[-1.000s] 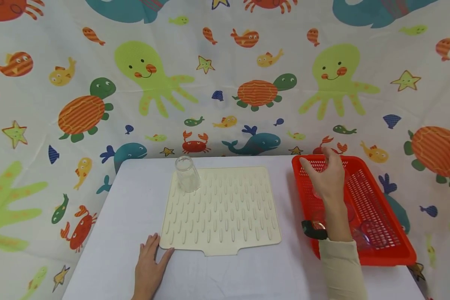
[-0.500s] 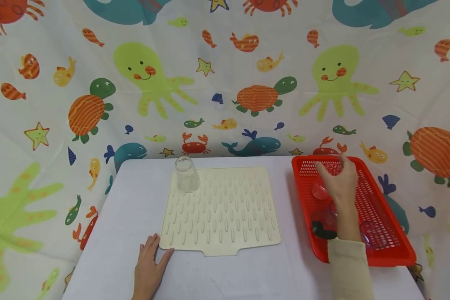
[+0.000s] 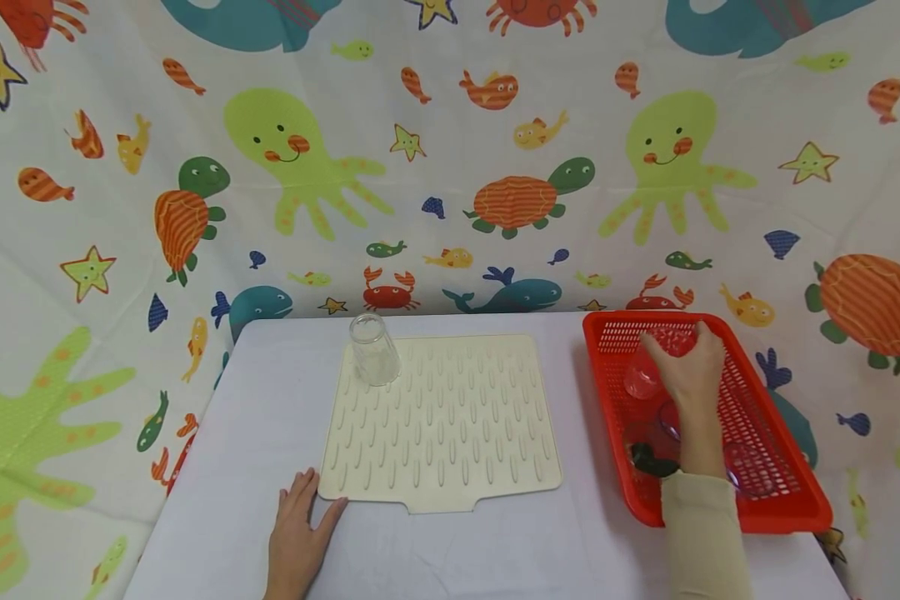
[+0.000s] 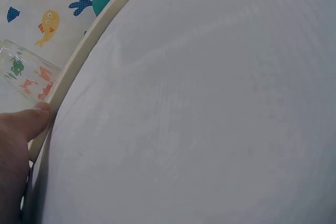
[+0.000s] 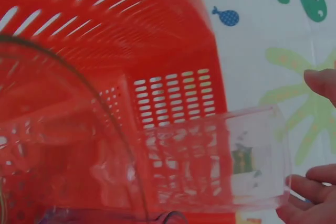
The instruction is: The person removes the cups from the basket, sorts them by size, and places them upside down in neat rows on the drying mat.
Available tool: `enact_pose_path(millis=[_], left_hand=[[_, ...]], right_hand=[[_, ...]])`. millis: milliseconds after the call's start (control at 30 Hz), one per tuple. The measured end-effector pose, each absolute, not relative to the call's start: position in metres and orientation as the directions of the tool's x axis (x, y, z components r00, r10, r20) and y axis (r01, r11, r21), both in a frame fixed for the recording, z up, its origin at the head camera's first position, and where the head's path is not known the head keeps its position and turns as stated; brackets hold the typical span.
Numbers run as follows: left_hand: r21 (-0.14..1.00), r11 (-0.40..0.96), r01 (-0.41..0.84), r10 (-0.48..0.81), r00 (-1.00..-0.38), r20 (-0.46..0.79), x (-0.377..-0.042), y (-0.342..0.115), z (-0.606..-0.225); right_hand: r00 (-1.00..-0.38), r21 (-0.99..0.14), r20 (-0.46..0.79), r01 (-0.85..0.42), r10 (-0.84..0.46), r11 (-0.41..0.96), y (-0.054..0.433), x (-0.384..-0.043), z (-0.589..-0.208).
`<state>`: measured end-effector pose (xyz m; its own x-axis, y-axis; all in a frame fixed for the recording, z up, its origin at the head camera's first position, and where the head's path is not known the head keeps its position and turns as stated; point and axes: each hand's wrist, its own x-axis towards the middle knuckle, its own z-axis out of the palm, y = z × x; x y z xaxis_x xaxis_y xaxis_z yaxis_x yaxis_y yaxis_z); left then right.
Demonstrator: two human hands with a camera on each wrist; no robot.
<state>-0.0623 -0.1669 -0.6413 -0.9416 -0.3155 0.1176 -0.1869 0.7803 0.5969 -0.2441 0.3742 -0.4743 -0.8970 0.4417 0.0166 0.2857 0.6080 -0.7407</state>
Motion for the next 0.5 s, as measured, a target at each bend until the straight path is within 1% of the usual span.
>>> enact_pose_path(millis=[300, 500], left_hand=[[0.597, 0.782, -0.179, -0.315, -0.94, 0.13, -0.062, -0.167, -0.643], [0.591, 0.79, -0.163, -0.313, -0.936, 0.16, -0.062, -0.167, -0.645]], right_hand=[[-0.89, -0.716, -0.072, 0.36, 0.45, 0.598, 0.381, -0.245, -0.485], [-0.893, -0.705, -0.116, 0.382, 0.434, 0.597, 0.383, -0.245, -0.491]])
